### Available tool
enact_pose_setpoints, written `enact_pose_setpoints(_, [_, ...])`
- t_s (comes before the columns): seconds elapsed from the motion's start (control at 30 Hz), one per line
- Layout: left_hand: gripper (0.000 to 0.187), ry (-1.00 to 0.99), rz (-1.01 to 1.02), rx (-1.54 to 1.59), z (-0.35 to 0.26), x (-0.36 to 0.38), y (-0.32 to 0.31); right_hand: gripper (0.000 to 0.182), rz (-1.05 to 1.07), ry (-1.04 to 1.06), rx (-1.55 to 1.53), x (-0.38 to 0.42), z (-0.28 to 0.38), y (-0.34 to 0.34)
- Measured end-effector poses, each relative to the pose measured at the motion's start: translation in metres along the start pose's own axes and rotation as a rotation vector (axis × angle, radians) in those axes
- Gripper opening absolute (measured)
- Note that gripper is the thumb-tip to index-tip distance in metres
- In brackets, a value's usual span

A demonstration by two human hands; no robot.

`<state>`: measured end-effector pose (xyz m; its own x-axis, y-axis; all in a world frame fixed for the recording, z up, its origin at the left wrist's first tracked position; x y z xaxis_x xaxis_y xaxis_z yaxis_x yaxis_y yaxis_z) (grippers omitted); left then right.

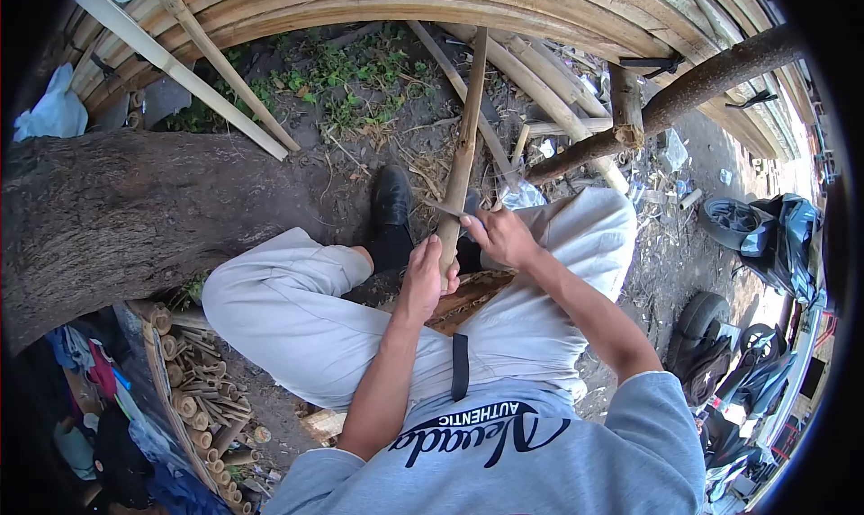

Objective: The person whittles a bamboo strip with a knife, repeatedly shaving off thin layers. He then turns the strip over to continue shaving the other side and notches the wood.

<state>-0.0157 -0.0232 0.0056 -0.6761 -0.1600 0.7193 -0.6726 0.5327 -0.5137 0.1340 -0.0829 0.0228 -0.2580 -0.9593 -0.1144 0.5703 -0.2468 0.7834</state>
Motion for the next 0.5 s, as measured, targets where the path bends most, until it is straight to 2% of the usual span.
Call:
enact_pose_setpoints(0.07, [0.041, -0.015, -0.014, 0.023, 0.003, -0.001, 0.002, 0.048, 0.081, 0.066, -0.019, 0.012, 0.01, -0.01])
enact_pose_setpoints(0.13, [0.041, -0.018, -0.02, -0.052, 0.007, -0.002, 0.003, 0.05, 0.085, 0.021, 0.072, 0.008, -0.013, -0.009])
enact_pose_setpoints(0.2, [0.041, -0.003, -0.03, -0.101, 0.004, -0.001, 0.001, 0.053, -0.062, -0.12, 0.166, -0.003, -0.061, -0.011])
enact_pose_setpoints(0.27, [0.04, 0.003, -0.02, -0.084, 0.004, 0.0, -0.003, 0.05, -0.111, -0.208, 0.127, -0.014, -0.075, 0.002])
enact_pose_setpoints(0.33, [0.039, 0.007, 0.075, 0.09, 0.005, -0.004, -0.003, 0.048, -0.1, -0.165, 0.04, -0.008, -0.044, 0.001])
enact_pose_setpoints(0.4, [0.037, 0.004, 0.064, 0.131, 0.0, -0.003, 0.0, 0.042, -0.028, -0.047, -0.109, 0.009, -0.006, -0.011])
enact_pose_setpoints(0.5, [0.035, 0.015, 0.042, 0.173, 0.003, -0.001, 0.0, 0.043, 0.08, 0.022, -0.072, 0.022, 0.015, -0.006])
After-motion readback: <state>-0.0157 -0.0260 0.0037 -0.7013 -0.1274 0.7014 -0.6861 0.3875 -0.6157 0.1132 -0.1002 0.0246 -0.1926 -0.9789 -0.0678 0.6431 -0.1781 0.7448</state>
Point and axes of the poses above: each hand's wrist, its own x-axis away from the middle knuckle, its own y-axis out of the back of the hand, z = x × y, the point moved 6 cm from there along -x, towards the middle knuckle, and after that the axes turned 11 degrees about y, right-handed, at the moved point
